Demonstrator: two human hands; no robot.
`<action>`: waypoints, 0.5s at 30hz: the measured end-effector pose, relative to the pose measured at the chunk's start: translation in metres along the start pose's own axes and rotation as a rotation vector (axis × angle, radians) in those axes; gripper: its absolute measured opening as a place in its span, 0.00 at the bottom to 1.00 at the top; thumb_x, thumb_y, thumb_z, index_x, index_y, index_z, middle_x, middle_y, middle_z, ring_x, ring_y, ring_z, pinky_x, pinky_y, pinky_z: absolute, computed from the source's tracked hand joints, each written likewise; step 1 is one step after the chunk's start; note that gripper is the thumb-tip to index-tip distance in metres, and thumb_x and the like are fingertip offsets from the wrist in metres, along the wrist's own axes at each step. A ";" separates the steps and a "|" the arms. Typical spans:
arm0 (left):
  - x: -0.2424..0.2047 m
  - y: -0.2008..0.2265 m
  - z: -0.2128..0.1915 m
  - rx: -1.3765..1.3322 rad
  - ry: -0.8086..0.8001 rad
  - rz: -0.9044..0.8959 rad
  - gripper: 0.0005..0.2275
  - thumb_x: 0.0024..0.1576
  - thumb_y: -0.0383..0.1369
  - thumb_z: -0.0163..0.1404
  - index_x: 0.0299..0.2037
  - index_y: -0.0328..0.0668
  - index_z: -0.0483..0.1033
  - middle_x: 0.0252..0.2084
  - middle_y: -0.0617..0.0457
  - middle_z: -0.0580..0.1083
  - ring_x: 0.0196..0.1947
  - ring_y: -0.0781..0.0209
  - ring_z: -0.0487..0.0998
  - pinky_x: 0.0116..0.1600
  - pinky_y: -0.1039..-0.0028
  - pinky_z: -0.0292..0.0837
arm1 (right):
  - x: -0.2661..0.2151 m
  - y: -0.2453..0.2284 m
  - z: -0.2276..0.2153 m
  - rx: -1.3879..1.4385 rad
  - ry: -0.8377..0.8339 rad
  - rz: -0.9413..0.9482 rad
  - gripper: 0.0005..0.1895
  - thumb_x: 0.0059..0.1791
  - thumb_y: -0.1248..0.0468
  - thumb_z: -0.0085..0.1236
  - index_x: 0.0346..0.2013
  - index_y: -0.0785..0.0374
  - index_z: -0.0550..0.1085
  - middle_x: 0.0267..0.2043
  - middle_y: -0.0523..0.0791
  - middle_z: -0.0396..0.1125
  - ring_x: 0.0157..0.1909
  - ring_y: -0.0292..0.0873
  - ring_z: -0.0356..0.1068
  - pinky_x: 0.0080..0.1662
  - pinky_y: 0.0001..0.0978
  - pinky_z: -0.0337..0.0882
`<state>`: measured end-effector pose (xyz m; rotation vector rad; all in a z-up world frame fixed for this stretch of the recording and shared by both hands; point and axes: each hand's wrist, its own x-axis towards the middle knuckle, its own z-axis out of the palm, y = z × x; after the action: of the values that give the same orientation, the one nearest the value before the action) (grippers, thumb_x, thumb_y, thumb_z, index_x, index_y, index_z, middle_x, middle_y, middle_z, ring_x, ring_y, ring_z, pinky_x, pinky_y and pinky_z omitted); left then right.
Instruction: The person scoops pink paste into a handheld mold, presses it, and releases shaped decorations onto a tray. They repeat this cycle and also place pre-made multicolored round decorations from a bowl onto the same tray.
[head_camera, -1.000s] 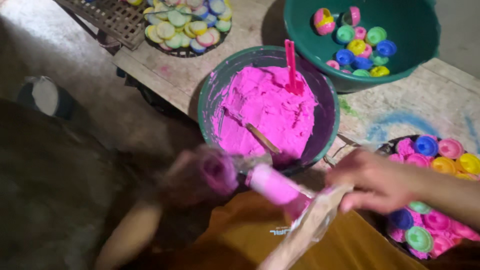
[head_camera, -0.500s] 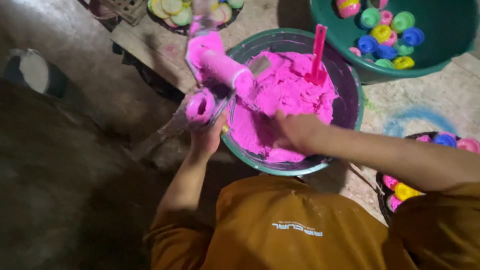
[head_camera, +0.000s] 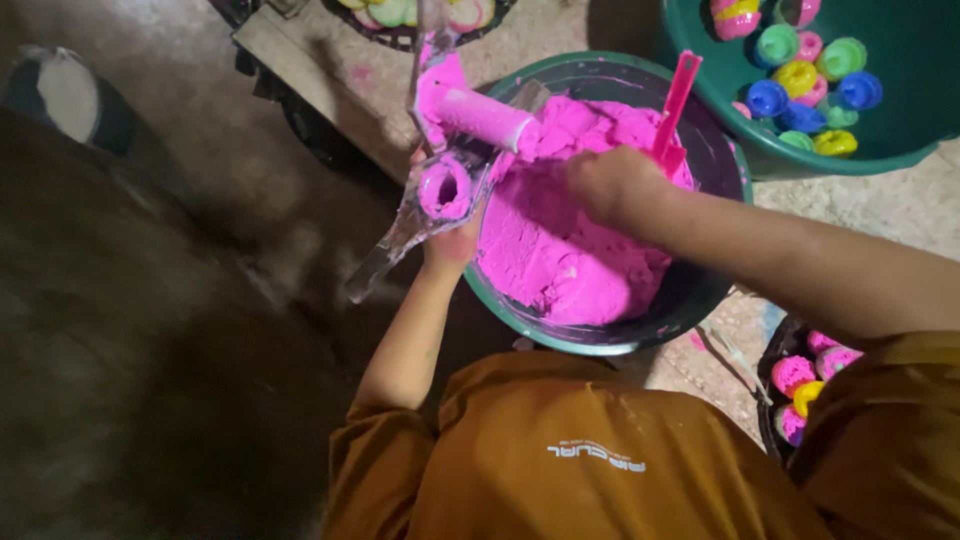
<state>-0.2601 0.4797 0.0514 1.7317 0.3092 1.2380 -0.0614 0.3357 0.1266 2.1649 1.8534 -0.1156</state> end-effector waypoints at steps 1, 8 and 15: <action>0.006 0.005 0.002 -0.020 0.022 0.008 0.24 0.59 0.28 0.58 0.63 0.30 0.63 0.56 0.42 0.71 0.59 0.50 0.73 0.66 0.64 0.68 | 0.004 0.000 0.003 -0.009 -0.007 -0.019 0.12 0.47 0.64 0.50 0.40 0.66 0.76 0.35 0.53 0.74 0.34 0.54 0.78 0.33 0.47 0.77; 0.014 0.019 0.004 0.176 0.044 0.123 0.24 0.58 0.28 0.59 0.61 0.29 0.64 0.60 0.38 0.67 0.62 0.44 0.69 0.69 0.59 0.65 | 0.000 -0.006 0.019 0.030 -0.125 -0.157 0.12 0.50 0.60 0.51 0.41 0.64 0.76 0.32 0.53 0.75 0.36 0.56 0.78 0.38 0.49 0.76; 0.009 0.010 0.002 0.274 -0.034 0.157 0.21 0.58 0.27 0.59 0.59 0.32 0.68 0.59 0.38 0.69 0.62 0.43 0.71 0.68 0.59 0.67 | -0.069 -0.038 -0.001 0.579 -0.181 -0.053 0.20 0.53 0.49 0.49 0.54 0.53 0.76 0.55 0.48 0.71 0.42 0.57 0.75 0.43 0.50 0.73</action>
<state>-0.2572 0.4791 0.0647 2.0421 0.3409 1.3251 -0.1105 0.2754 0.1384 2.3468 1.9374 -0.9298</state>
